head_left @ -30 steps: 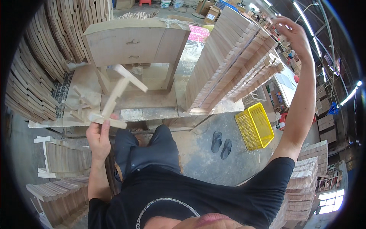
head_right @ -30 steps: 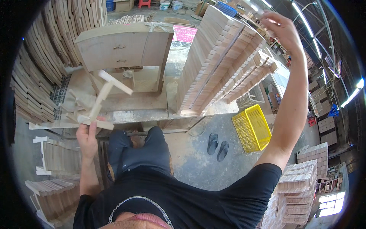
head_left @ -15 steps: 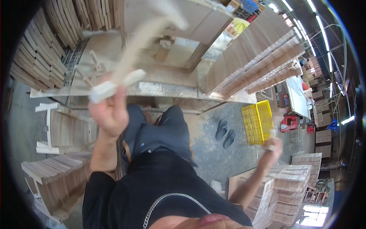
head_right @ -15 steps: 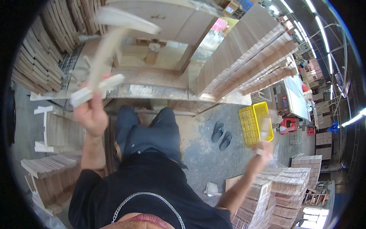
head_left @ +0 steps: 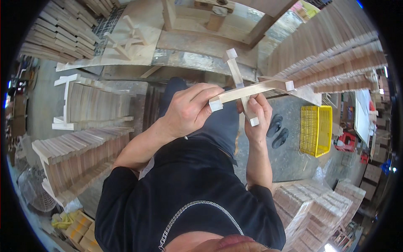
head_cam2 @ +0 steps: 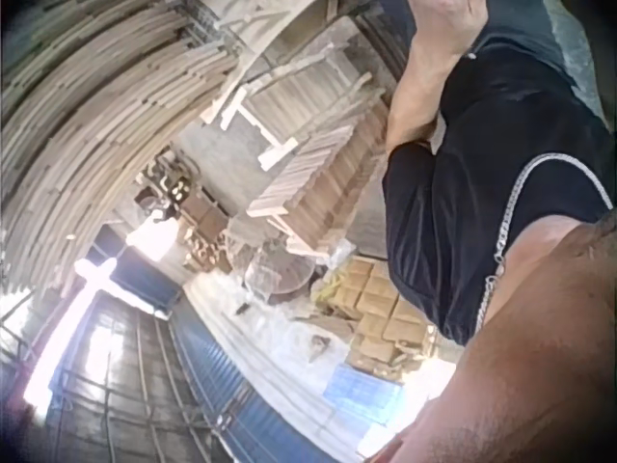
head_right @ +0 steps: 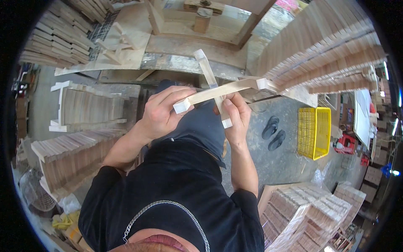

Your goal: Assemble H-shaped wooden components by joining cross-members and then stacking them into a larger structure.

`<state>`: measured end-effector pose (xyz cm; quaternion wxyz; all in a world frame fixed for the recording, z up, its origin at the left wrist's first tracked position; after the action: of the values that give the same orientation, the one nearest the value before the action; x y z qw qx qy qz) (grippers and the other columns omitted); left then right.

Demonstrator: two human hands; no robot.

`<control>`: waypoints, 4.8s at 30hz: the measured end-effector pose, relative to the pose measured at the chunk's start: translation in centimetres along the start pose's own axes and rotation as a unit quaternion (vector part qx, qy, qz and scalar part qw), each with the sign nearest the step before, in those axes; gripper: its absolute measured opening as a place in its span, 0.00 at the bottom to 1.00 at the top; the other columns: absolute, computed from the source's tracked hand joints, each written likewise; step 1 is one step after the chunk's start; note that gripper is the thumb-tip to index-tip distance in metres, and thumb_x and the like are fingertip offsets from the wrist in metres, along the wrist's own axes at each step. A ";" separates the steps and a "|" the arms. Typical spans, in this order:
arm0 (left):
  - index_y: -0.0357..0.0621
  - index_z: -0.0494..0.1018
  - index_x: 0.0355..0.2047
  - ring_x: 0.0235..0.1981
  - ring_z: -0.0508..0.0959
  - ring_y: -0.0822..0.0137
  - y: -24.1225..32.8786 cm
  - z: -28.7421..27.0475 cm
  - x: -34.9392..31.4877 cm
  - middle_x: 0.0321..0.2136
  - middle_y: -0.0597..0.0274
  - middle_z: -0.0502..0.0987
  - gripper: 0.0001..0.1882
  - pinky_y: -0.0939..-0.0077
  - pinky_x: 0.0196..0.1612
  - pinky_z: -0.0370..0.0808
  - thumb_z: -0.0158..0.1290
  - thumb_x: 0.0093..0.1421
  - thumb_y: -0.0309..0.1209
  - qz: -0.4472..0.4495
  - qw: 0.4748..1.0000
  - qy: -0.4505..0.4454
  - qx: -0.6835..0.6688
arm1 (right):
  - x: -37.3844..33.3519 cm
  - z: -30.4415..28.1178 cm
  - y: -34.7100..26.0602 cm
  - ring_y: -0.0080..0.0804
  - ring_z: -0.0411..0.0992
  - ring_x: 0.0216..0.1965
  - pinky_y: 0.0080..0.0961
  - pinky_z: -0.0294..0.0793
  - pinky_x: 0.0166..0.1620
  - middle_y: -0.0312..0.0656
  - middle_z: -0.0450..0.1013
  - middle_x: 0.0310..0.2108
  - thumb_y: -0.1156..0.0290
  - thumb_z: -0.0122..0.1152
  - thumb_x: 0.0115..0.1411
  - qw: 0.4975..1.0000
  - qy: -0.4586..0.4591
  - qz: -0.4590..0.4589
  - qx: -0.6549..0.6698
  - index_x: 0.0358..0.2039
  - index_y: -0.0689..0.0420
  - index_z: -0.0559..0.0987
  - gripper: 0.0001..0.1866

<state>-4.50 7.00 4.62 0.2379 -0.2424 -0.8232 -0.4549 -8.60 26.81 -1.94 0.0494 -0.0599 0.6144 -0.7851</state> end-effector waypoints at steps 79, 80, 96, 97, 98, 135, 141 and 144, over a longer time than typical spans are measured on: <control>0.39 0.75 0.44 0.47 0.81 0.42 -31.6 2.6 14.3 0.42 0.42 0.81 0.19 0.46 0.48 0.78 0.52 0.69 0.44 -0.159 0.974 0.033 0.161 | 3.6 -7.8 3.5 0.18 0.74 0.32 0.18 0.76 0.37 0.37 0.80 0.31 0.79 0.70 0.62 0.915 0.182 -0.110 -0.342 0.31 0.62 0.81 0.04; 0.39 0.76 0.44 0.46 0.81 0.41 -32.3 2.5 14.0 0.42 0.42 0.82 0.20 0.45 0.48 0.77 0.51 0.69 0.45 -0.153 0.973 0.007 0.174 | 2.7 -8.5 3.7 0.17 0.72 0.31 0.17 0.74 0.36 0.34 0.79 0.29 0.79 0.72 0.60 0.906 0.180 -0.114 -0.365 0.28 0.60 0.79 0.08; 0.32 0.72 0.43 0.40 0.80 0.34 -29.2 2.3 13.9 0.35 0.35 0.80 0.18 0.45 0.44 0.76 0.51 0.71 0.39 -0.182 0.966 -0.021 0.182 | -1.6 -12.2 2.9 0.14 0.67 0.27 0.16 0.70 0.33 0.31 0.73 0.24 0.81 0.70 0.61 0.922 0.201 -0.122 -0.308 0.26 0.59 0.74 0.12; 0.32 0.72 0.43 0.40 0.80 0.34 -29.0 2.0 14.2 0.35 0.35 0.80 0.18 0.45 0.44 0.76 0.51 0.71 0.39 -0.179 0.967 -0.012 0.182 | -1.4 -11.7 2.7 0.14 0.67 0.26 0.16 0.69 0.33 0.31 0.72 0.23 0.80 0.70 0.61 0.918 0.190 -0.124 -0.324 0.25 0.59 0.73 0.12; 0.32 0.72 0.43 0.40 0.80 0.35 -28.7 1.9 14.5 0.34 0.35 0.80 0.18 0.45 0.43 0.76 0.51 0.71 0.39 -0.175 0.967 -0.005 0.187 | -1.1 -11.5 2.6 0.16 0.66 0.25 0.17 0.67 0.31 0.32 0.72 0.22 0.80 0.71 0.60 0.919 0.195 -0.120 -0.319 0.23 0.59 0.73 0.13; 0.25 0.59 0.64 0.63 0.69 0.40 -26.0 -17.0 -10.4 0.61 0.35 0.67 0.50 0.58 0.67 0.66 0.72 0.48 0.37 -0.417 0.818 0.358 0.172 | 28.9 35.8 3.5 0.20 0.73 0.31 0.22 0.75 0.37 0.35 0.78 0.33 0.71 0.65 0.67 0.815 -0.424 -0.217 -0.331 0.47 0.60 0.79 0.10; 0.27 0.59 0.63 0.62 0.70 0.41 -26.8 -16.6 -9.5 0.58 0.36 0.68 0.52 0.55 0.64 0.69 0.75 0.47 0.42 -0.442 0.816 0.342 0.148 | 29.8 35.4 10.5 0.23 0.75 0.31 0.24 0.77 0.38 0.37 0.78 0.32 0.69 0.63 0.68 0.806 -0.458 -0.129 -0.352 0.48 0.61 0.79 0.12; 0.28 0.60 0.63 0.59 0.72 0.42 -26.5 -17.0 -9.3 0.56 0.38 0.70 0.50 0.55 0.61 0.72 0.73 0.48 0.43 -0.439 0.814 0.339 0.169 | 30.4 33.9 14.0 0.30 0.78 0.36 0.28 0.78 0.42 0.43 0.80 0.35 0.62 0.65 0.68 0.825 -0.450 -0.029 -0.342 0.51 0.64 0.78 0.19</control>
<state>-10.80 -21.78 -9.84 0.3140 0.3589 -0.7733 -0.4179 -33.30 -13.67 -6.44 0.2737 -0.4371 0.7512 -0.4120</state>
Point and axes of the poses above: each hand's wrist, its own x-axis towards the middle knuckle, its own z-axis out of the palm, y = z × x, the point moved 8 cm from there along x, towards the middle knuckle
